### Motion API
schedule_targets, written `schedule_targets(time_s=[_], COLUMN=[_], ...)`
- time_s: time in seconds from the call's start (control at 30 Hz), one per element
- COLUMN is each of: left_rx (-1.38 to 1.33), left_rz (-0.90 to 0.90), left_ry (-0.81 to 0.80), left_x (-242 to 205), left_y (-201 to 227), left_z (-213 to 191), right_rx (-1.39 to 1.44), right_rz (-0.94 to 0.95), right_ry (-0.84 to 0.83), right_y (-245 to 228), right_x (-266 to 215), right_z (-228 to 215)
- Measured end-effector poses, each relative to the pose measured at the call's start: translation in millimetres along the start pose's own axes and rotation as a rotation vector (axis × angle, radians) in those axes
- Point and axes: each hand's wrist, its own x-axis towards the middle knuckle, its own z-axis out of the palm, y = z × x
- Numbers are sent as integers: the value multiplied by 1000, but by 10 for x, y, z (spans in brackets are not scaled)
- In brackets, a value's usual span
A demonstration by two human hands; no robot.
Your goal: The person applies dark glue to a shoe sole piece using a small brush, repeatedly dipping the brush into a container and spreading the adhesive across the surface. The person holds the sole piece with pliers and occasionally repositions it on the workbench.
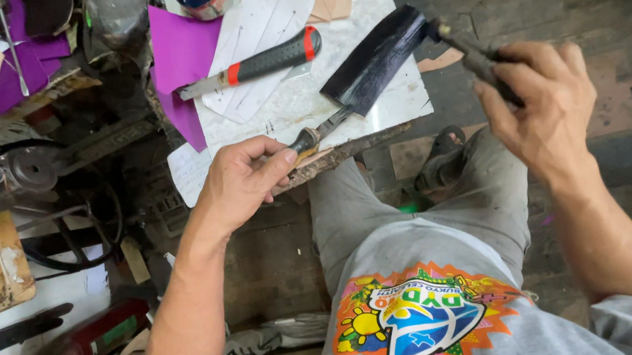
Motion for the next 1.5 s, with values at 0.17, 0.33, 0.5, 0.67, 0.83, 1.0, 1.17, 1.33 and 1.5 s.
schedule_targets(time_s=[0.17,0.33,0.5,0.67,0.83,1.0,1.17,1.33,1.5], left_rx=[-10,20,29,-18,72,222,449,667,745], left_rz=[-8,-14,-20,104,-25,219,364,537,579], left_ry=[-9,4,-2,13,4,62,155,396,443], left_x=[-11,-25,-25,16,-59,-93,-324,-421,-423], left_y=[-2,35,47,-119,122,68,175,132,109], left_z=[18,16,13,17,17,87,311,475,542], right_rx=[268,-71,4,403,93,147,399,115,258], right_rz=[-19,50,-23,-2,12,-56,-111,-19,-135], right_ry=[-110,51,-18,-68,-35,-22,-124,13,-120], right_y=[-32,279,-163,-517,-115,-304,-236,-220,-353], right_x=[11,-75,22,55,56,140,120,230,407], right_z=[-57,61,-48,-46,20,14,96,-3,-71])
